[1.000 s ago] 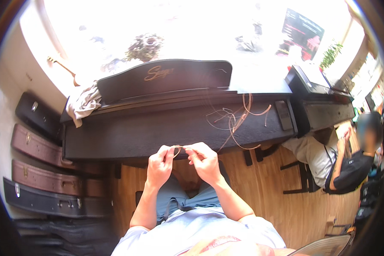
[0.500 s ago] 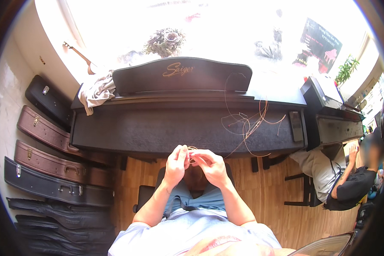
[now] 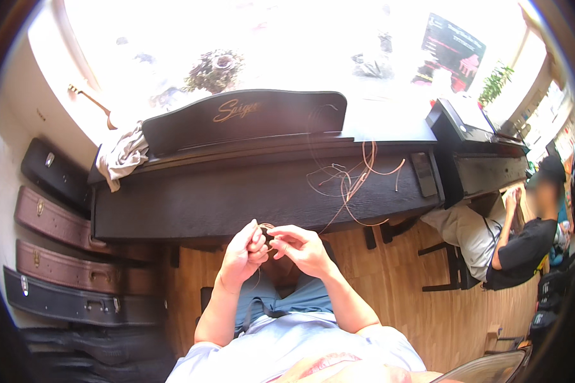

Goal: The person repeatedly picks up thin copper wire from a piano, bends it into small loops, and places the loops on the piano surface. The process is repeated multiple times with new wire segments.

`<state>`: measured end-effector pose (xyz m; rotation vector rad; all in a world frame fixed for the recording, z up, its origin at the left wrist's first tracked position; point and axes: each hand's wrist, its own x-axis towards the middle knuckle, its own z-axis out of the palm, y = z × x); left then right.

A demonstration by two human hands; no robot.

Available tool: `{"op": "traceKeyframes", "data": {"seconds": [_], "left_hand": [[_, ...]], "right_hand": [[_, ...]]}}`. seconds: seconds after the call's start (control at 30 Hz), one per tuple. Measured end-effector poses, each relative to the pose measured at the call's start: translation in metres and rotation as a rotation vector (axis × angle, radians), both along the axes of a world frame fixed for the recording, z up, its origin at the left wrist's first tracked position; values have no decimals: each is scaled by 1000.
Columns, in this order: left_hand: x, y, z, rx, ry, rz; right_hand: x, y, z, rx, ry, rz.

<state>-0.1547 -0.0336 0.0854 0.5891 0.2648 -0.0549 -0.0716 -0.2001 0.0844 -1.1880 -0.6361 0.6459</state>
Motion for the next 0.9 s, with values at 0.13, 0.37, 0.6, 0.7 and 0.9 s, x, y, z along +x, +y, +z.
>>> {"op": "traceKeyframes", "data": {"seconds": [0.13, 0.37, 0.6, 0.7, 0.9], "left_hand": [[-5, 9, -5, -128, 16, -38], [-17, -12, -11, 1479, -193, 384], [-19, -22, -14, 1691, -478, 609], [-15, -22, -19, 1728, -582, 656], [-13, -48, -25, 584, -177, 416]], "right_hand": [[2, -10, 6, 30, 183, 39], [13, -30, 4, -179, 218, 223], [9, -37, -4, -124, 115, 211], [9, -36, -13, 79, -69, 116], [-9, -17, -19, 100, -268, -142]]}}
